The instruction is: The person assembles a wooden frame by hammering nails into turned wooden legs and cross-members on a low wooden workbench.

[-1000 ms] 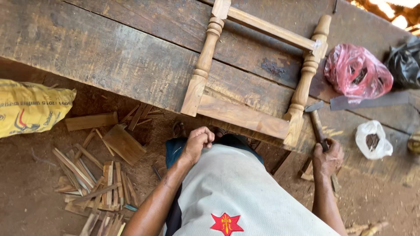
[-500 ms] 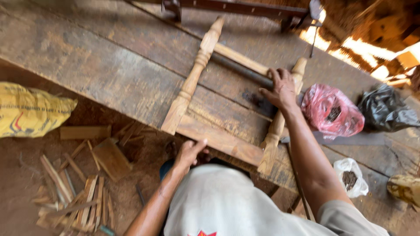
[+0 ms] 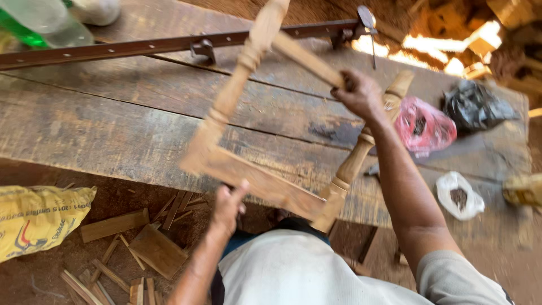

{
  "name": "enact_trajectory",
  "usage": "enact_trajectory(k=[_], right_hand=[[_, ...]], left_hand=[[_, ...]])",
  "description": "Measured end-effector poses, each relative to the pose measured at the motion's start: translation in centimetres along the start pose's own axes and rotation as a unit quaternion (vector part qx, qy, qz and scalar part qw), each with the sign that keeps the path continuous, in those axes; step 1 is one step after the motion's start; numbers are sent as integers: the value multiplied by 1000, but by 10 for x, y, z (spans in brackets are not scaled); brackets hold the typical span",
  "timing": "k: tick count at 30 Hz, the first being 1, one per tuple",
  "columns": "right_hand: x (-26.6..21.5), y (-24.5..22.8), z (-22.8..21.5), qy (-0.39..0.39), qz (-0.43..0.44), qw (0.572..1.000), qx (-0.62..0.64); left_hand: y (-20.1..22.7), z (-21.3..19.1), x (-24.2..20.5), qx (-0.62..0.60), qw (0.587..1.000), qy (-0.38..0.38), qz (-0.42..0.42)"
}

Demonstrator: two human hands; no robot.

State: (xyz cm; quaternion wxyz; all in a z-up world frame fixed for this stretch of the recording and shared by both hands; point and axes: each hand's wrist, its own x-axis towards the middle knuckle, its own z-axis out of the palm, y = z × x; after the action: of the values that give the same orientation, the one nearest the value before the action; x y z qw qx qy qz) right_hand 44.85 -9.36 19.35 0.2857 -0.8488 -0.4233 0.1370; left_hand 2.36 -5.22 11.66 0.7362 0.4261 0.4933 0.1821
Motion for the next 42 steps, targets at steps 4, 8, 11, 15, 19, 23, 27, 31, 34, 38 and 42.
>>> enact_trajectory(k=[4,8,11,15,19,23,27,31,34,38,42], right_hand=[[-60,-48,-51,33,84,996,-10],[-125,-54,-23,61,100,965,233],[-160,-49,48,208,115,924,300],[-187,-62,129,273,285,840,374],[-186,-72,179,331,417,721,444],[-188,-90,215,371,354,735,445],[-215,-109,200,49,436,824,358],[-228,-59,141,14,262,953,148],[-202,1,99,180,60,951,-243],[-198,38,96,-14,179,982,-53],[-233,50,92,-68,171,975,-123]], left_hand=[[109,-32,39,119,982,56,134],[218,-33,108,284,882,-9,377],[251,2,130,351,773,0,529],[240,30,109,295,790,-81,531],[175,-10,71,364,834,-143,390],[104,-70,68,427,850,-62,302],[43,-102,62,476,867,30,140],[23,-107,33,451,882,67,123],[18,-97,18,531,840,63,92],[22,-86,14,583,803,57,106],[15,-70,-5,594,800,74,21]])
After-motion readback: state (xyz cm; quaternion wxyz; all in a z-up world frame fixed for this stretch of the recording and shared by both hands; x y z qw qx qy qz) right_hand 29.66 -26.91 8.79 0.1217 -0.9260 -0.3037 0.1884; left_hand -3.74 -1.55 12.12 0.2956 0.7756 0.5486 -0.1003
